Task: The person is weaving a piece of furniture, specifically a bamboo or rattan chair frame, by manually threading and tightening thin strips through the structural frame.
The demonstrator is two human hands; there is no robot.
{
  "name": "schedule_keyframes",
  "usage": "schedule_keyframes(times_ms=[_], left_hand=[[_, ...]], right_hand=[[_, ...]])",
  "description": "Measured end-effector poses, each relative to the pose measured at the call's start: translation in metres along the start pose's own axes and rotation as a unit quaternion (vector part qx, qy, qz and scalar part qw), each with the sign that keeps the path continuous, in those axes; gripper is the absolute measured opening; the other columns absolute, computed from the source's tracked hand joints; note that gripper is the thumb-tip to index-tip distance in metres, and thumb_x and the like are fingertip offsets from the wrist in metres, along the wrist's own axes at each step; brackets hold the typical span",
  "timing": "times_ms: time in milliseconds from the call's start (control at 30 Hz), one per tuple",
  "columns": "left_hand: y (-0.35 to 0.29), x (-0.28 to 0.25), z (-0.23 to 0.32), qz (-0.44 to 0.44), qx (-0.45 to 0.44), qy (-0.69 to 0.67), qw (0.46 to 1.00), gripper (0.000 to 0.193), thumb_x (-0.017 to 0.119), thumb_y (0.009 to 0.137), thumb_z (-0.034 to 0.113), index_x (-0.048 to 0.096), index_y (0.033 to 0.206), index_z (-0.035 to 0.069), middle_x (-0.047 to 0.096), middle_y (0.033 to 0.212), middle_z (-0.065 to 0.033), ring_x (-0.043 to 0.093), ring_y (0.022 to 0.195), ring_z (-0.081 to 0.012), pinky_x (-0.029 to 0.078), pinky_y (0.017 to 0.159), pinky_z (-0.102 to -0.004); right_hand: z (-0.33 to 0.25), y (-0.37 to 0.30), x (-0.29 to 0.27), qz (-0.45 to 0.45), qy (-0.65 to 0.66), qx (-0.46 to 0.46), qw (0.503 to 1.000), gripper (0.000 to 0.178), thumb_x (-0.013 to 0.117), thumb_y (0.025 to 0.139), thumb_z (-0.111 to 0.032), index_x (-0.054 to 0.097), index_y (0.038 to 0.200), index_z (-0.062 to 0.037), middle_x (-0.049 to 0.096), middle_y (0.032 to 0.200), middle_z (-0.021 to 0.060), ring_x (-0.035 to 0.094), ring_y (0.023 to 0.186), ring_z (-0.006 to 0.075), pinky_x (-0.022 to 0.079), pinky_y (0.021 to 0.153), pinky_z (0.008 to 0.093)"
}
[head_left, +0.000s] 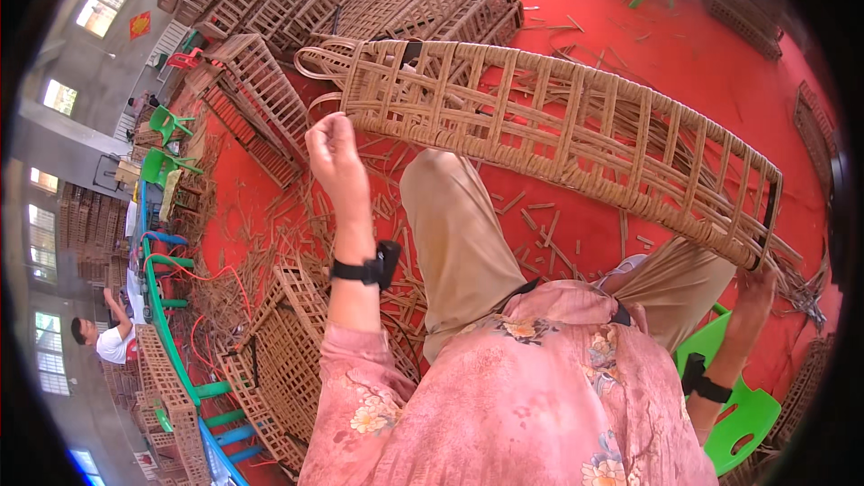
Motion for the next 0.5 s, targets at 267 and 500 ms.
schedule_keyframes(times_ms=[267,500], left_hand=[[0.034,0.057,-0.068,-0.037,-0.097,-0.275,0.956,0.037,0.056,0.103,0.024,0.056,0.128,-0.003,0.057,0.127,-0.0092,0.049,0.119,-0.0192,0.035,0.107,-0.0345],[-0.019,0.048,0.016,-0.064,-0.131,-0.304,0.941,0.049,0.051,0.105,0.022,0.042,0.146,-0.004,0.055,0.137,-0.0161,0.055,0.122,-0.0212,0.04,0.108,-0.0344]], right_hand=[[-0.001,0.01,0.038,0.15,0.025,-0.115,0.982,0.037,0.052,0.105,-0.027,0.059,0.129,0.0005,0.062,0.129,0.0116,0.058,0.122,0.0225,0.047,0.101,0.0398],[-0.023,0.114,0.059,0.167,-0.056,-0.082,0.981,0.042,0.057,0.101,-0.031,0.065,0.121,0.0042,0.067,0.111,0.0103,0.066,0.098,0.0217,0.052,0.088,0.0378]])
Point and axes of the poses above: each hand's wrist, its own y-axis towards the middle knuckle, its own x-axis out of the palm, z = x × y, the point moved 10 cm from there along y, towards the middle knuckle
